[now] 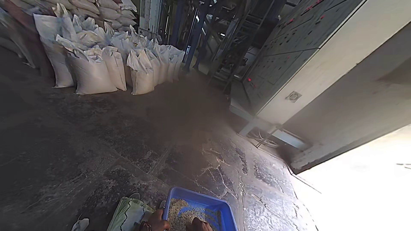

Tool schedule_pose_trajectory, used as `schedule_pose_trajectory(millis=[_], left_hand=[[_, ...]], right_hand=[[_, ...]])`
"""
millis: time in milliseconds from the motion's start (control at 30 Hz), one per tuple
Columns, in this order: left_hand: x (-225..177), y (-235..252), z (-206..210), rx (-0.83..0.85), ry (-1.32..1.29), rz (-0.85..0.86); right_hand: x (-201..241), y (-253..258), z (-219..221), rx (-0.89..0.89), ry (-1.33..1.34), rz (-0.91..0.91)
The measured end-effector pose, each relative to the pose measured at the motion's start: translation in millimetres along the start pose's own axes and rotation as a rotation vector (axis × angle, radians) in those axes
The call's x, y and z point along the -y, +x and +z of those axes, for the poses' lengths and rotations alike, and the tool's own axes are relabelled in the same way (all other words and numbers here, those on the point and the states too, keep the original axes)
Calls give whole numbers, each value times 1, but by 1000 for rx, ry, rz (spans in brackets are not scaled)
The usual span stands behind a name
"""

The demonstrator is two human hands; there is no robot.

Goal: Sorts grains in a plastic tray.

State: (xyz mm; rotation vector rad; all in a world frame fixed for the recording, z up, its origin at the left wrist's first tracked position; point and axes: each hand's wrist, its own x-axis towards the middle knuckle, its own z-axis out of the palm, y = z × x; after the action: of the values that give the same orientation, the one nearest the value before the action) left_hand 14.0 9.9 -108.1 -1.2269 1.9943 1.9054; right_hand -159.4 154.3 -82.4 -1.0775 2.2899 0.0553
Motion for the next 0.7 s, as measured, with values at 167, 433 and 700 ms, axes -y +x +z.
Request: schedule_pose_trajectory(millis=[167,433,700], left_hand=[[0,0,0,-1,-16,1],[1,0,-1,-1,-10,5],[-2,-3,-2,5,-3,-10]], right_hand=[[-5,5,4,-6,45,-10],[-5,7,4,23,7,-7],[-3,7,2,47,-10,3]])
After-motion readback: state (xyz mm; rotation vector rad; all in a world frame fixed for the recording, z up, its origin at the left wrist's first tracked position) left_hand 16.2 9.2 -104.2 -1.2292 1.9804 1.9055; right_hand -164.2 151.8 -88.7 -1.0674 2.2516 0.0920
